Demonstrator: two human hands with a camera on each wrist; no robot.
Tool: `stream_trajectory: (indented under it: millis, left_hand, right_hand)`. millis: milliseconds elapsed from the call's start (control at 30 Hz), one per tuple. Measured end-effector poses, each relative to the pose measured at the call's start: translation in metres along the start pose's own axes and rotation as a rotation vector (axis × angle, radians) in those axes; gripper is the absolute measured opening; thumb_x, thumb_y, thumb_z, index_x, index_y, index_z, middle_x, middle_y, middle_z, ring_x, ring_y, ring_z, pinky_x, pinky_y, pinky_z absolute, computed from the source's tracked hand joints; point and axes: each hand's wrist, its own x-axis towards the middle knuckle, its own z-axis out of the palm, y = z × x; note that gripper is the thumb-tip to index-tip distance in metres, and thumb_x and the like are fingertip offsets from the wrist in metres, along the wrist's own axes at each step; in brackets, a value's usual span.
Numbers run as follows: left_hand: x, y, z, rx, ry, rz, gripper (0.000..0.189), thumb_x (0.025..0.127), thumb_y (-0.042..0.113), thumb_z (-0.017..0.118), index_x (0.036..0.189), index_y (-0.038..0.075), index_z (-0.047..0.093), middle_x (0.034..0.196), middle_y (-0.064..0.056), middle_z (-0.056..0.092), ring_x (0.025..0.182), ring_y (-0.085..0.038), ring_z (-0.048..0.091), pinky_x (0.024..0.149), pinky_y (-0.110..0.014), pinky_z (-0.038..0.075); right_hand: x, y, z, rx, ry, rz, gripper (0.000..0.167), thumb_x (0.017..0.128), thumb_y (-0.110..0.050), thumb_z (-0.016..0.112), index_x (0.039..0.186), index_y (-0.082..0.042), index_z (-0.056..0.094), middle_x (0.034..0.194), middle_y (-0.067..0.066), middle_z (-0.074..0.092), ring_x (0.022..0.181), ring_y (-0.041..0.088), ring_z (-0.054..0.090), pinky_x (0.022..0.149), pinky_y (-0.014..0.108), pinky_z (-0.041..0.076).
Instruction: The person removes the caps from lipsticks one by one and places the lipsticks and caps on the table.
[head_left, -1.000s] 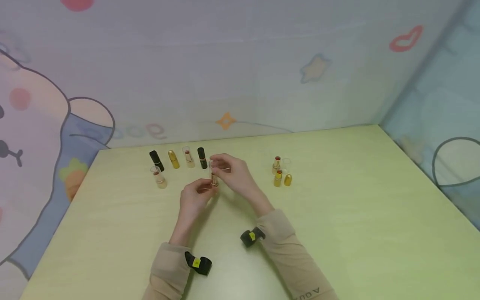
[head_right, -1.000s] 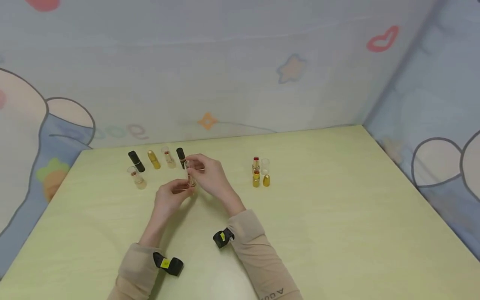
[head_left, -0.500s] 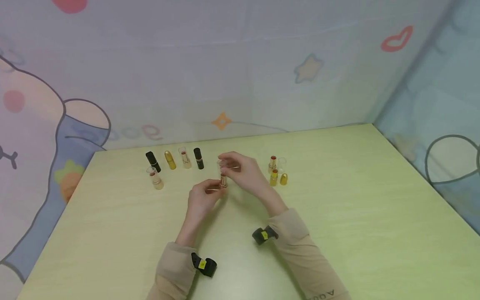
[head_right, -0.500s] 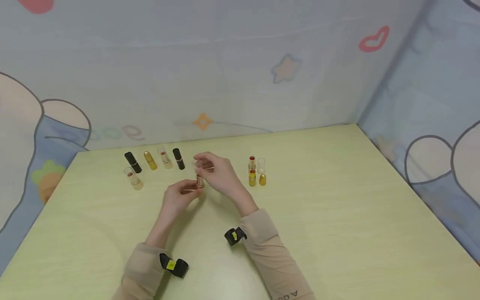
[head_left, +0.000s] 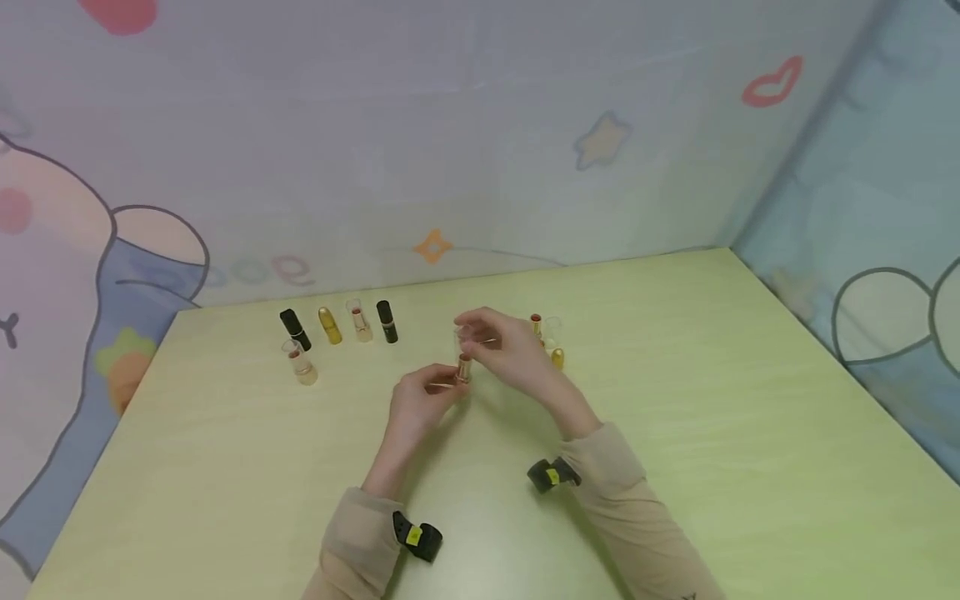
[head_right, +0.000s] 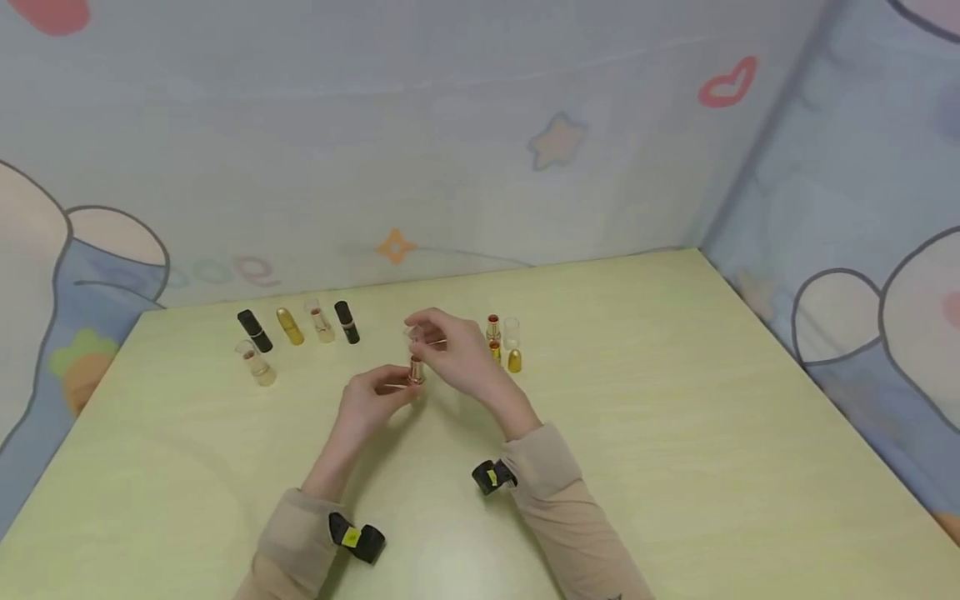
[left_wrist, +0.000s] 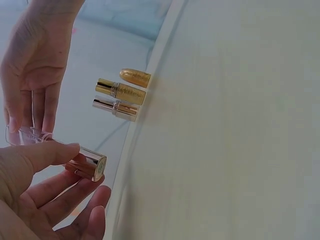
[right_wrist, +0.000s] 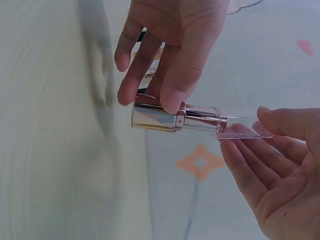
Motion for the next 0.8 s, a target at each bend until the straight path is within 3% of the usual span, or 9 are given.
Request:
stream_trajectory:
  millis: [467, 800]
  left_hand:
    - [-0.001, 0.011, 0.022, 0.004, -0.075, 0.033, 0.023, 0.083, 0.014, 0.073, 0.105, 0.008, 0.073, 0.101, -0.012, 0.074, 0.087, -0.024, 0.071, 0.071, -0.03, 0.056]
    - [-0.001, 0.016, 0.038, 0.034, -0.152, 0.092, 0.022, 0.084, 0.014, 0.073, 0.105, 0.009, 0.073, 0.101, -0.01, 0.074, 0.089, -0.024, 0.07, 0.073, -0.029, 0.056]
  right_hand:
    - [-0.024, 0.007, -0.03, -0.127, -0.021, -0.014, 0.03, 0.088, -0.009, 0.068, 0.116, -0.003, 0.062, 0.104, 0.012, 0.07, 0.098, 0.025, 0.068, 0.089, 0.037, 0.056]
    - [-0.04, 0.009, -0.05, -0.133, -0.051, 0.004, 0.028, 0.087, -0.01, 0.069, 0.114, -0.006, 0.063, 0.105, 0.011, 0.07, 0.101, 0.025, 0.068, 0.091, 0.041, 0.054]
